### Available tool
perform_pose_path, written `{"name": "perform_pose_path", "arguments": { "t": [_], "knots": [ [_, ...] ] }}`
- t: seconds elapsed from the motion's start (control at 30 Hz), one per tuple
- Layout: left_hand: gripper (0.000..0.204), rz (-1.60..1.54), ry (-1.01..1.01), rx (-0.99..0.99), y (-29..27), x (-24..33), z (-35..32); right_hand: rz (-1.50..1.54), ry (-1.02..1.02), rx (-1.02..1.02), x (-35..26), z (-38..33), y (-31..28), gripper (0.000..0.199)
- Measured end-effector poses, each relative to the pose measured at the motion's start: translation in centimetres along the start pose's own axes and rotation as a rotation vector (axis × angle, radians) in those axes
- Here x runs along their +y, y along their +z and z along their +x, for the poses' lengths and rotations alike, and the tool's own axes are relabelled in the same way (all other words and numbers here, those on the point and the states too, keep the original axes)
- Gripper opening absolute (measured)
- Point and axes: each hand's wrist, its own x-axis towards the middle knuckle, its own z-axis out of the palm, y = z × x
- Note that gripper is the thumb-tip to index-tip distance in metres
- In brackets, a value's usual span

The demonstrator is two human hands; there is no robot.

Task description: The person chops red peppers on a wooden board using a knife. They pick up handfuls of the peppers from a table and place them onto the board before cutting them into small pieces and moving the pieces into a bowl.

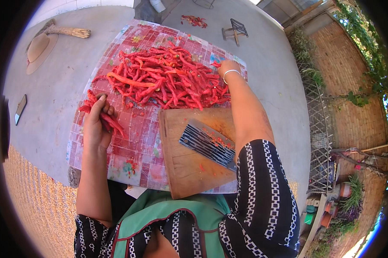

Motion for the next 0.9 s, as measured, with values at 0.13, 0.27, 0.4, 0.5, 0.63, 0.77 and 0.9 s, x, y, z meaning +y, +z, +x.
{"name": "perform_pose_path", "arguments": {
  "t": [0.13,0.27,0.4,0.5,0.63,0.77,0.9],
  "knots": [
    [0.024,0.007,0.008,-0.008,-0.7,0.7,-0.1,0.092,-0.223,0.036,-1.4,-3.3,-3.3,0.028],
    [0.022,0.015,0.0,-0.025,-0.2,0.3,-0.2,0.106,-0.518,0.225,-1.4,-3.3,1.2,0.03],
    [0.019,0.003,0.024,-0.006,-0.1,0.2,-0.2,0.099,-0.348,0.091,-2.3,-4.3,-1.4,0.026],
    [0.018,0.009,-0.012,-0.111,-0.1,0.1,-0.1,0.295,-0.277,0.042,-0.4,-5.6,-5.3,0.026],
    [0.018,0.125,-0.003,-0.225,0.3,-1.0,-0.6,0.696,-0.428,0.032,-4.8,-10.2,-10.0,0.031],
    [0.032,0.252,0.119,-0.363,0.8,-1.7,-1.3,0.913,-0.558,-0.343,-12.5,-15.7,-10.4,0.027],
    [0.026,0.12,0.07,-0.375,1.4,-2.0,-2.1,0.983,-0.646,-0.535,-18.8,-19.5,-9.2,0.03]
  ]
}}
